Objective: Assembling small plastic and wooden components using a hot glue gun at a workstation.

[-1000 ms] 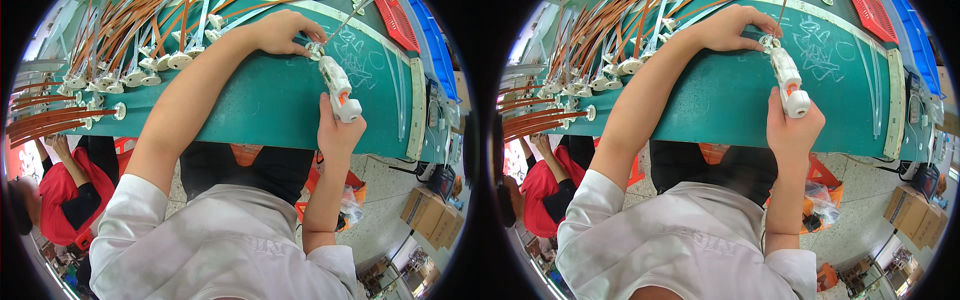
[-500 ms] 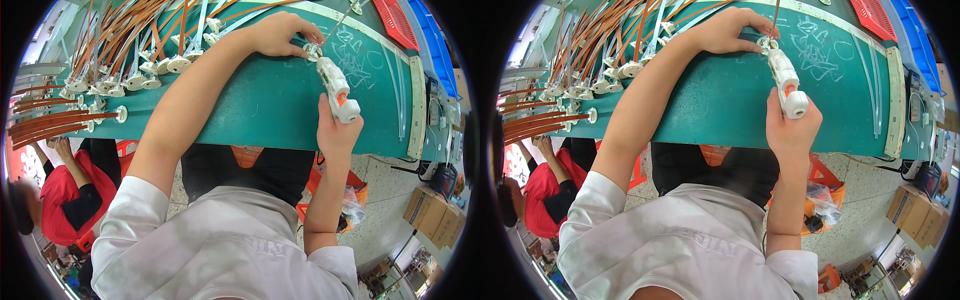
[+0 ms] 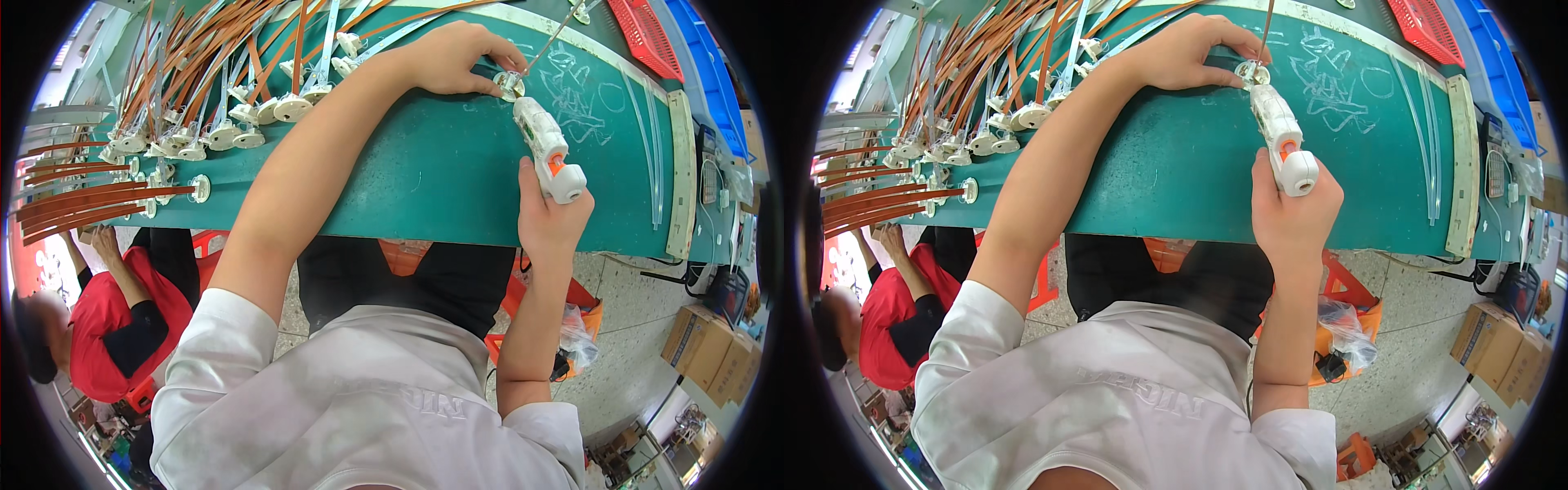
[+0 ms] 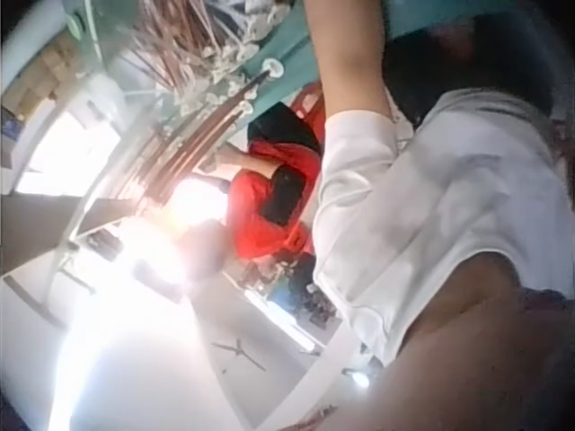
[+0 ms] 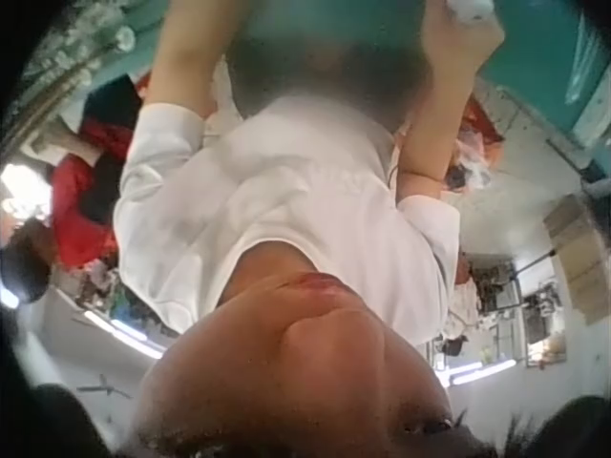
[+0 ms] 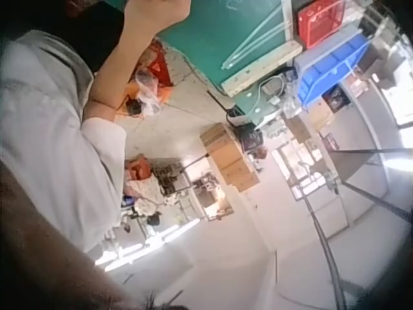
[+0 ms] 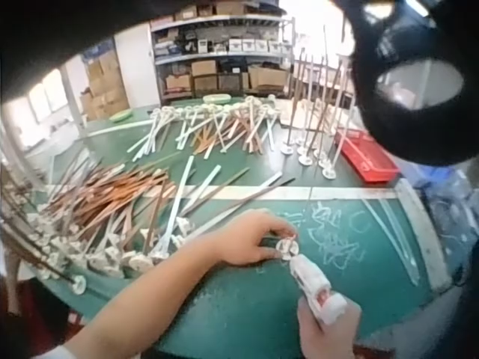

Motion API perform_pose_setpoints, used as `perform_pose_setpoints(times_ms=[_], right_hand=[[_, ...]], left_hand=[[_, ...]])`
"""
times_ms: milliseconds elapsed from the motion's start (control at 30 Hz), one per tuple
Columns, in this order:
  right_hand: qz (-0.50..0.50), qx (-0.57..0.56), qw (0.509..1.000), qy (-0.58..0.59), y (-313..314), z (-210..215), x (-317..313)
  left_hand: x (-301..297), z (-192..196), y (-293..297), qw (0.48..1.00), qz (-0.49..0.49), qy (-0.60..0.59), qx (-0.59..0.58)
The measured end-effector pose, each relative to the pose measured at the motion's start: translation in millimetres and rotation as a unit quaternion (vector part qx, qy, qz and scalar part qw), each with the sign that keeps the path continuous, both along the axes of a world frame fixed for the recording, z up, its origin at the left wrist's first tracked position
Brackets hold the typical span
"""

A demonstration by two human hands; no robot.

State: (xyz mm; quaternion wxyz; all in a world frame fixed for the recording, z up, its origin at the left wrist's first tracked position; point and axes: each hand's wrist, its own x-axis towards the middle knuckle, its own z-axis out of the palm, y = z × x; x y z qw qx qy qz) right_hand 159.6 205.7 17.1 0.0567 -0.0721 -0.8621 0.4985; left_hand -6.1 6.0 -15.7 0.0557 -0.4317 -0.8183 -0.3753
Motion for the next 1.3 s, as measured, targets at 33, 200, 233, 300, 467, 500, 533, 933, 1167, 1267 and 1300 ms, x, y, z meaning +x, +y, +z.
perform_pose_setpoints(times_ms=[33,200,233,300,467,500,533,933,1167,1267,1300], right_hand=[[0.0,0.0,1.0,0.0,1,-2,0],[-0.009,-0.036,0.999,0.018,5,-6,2],[-0.01,-0.036,0.999,0.018,5,-6,2],[0.005,0.002,0.999,0.036,4,-6,-1],[-0.005,-0.002,1.0,0.019,0,-2,-4],[-0.001,0.009,1.0,0.016,1,-1,-4],[-0.002,0.009,1.0,0.016,1,-2,-4],[-0.017,-0.124,0.992,-0.019,13,2,-17],[0.007,-0.15,0.988,-0.037,25,1,-19],[0.013,-0.158,0.987,-0.039,26,0,-17],[0.022,-0.173,0.984,-0.03,26,0,-16]], left_hand=[[0,0,-1,1.0,0.0,0.0,0.0],[4,7,0,1.0,-0.008,-0.006,0.003],[5,8,-1,1.0,-0.009,-0.006,0.003],[7,12,-1,0.999,-0.001,-0.049,-0.017],[7,11,-1,0.999,-0.002,-0.048,-0.013],[6,11,0,0.999,0.002,-0.048,-0.016],[6,11,0,0.999,0.001,-0.047,-0.016],[5,11,-2,1.0,-0.004,-0.017,-0.004],[8,15,-1,0.998,0.002,-0.058,-0.016],[7,14,-1,0.999,0.0,-0.051,-0.012],[7,14,-1,0.999,0.001,-0.05,-0.011]])
